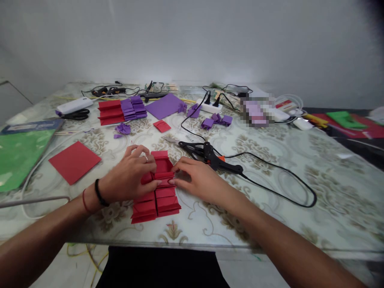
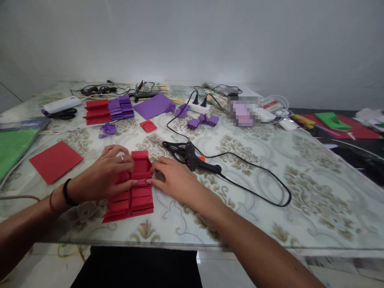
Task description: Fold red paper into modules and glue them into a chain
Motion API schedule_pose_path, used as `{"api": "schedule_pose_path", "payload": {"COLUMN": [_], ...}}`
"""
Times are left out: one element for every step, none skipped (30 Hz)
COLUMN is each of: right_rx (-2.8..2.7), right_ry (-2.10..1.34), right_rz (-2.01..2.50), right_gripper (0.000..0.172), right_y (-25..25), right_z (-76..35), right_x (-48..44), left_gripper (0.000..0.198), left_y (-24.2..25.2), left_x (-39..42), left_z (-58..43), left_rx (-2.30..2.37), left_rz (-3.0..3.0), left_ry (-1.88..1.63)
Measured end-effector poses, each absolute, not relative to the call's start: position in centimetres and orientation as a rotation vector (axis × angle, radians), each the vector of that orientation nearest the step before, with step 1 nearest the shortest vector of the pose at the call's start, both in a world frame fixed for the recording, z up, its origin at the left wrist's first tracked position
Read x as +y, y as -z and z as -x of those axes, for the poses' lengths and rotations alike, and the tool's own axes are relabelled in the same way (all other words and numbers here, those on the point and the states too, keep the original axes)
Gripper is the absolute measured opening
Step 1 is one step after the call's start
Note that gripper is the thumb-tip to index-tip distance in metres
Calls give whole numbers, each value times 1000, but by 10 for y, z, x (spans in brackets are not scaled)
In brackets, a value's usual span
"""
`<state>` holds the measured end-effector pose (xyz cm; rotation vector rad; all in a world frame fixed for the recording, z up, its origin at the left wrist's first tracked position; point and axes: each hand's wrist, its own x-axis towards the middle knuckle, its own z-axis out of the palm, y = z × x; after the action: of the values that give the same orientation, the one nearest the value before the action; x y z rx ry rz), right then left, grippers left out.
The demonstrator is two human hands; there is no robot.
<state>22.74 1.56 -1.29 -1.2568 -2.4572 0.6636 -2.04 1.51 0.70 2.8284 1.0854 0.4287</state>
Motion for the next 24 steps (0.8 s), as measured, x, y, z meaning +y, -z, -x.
{"api": "schedule_pose_path", "payload": {"right_rx": [-2457,-2456,-2457,-2457,-2454,-2449,-2443,-2434,-2421,-2408,-2393,-2379,-2364,-2350,-2338,-2327,-2316,-2304,-2292,-2280,-2268,-2258,-2254,-2251], "right_ry": [-663,-664,-666,-668,-670,-671,-673,-674,-678,-686,-694,-701,-706,-709,-713,-720,-732,-751,-776,-806,-834,-859,-880,-895], "right_rz": [1265,1268,1265,1261,1259,1258,1257,1255,1249,1240,1231,1221,1209,1196,1180,1162,1144,1128,1116,1110,1111,1117,1126,1138], "right_gripper": [14,14,13,12,12,11,11,11,10,9,9,8,7,7,7,6,6,8,11,14,18,22,26,28], "right_y": [12,12,12,11,11,11,12,12,12,12,13,13,13,13,13,13,13,13,12,12,11,11,10,9], "right_z": [-227,-227,-227,-227,-227,-227,-227,-227,-228,-228,-228,-228,-228,-228,-228,-228,-228,-228,-228,-228,-227,-227,-226,-226], "right_x": [16,15,15,15,15,15,15,15,15,15,15,15,15,15,15,15,15,15,14,14,14,13,13,13], "left_gripper": [17,17,18,18,18,18,17,16,14,12,9,9,11,14,17,20,24,27,28,27,26,24,22,20], "left_y": [-7,-7,-7,-7,-6,-6,-6,-6,-6,-7,-7,-8,-8,-8,-8,-7,-7,-6,-5,-4,-3,-3,-2,-2], "left_x": [15,15,15,15,15,15,14,14,13,13,12,12,11,11,11,11,12,12,13,13,14,14,15,15], "left_z": [20,21,21,21,21,21,21,21,20,20,19,18,18,17,17,16,16,16,17,17,17,18,18,18], "left_rx": [1083,1080,1075,1065,1052,1037,1021,1007,1000,1005,1021,1046,1082,1124,1162,1192,1211,1218,1210,1194,1175,1157,1141,1132], "left_rz": [-2824,-2818,-2812,-2803,-2791,-2777,-2759,-2740,-2718,-2696,-2674,-2649,-2627,-2611,-2604,-2603,-2607,-2614,-2619,-2621,-2621,-2624,-2629,-2635], "left_ry": [-433,-437,-435,-431,-426,-423,-424,-439,-462,-491,-520,-546,-564,-568,-556,-539,-517,-494,-473,-460,-453,-449,-447,-448]}}
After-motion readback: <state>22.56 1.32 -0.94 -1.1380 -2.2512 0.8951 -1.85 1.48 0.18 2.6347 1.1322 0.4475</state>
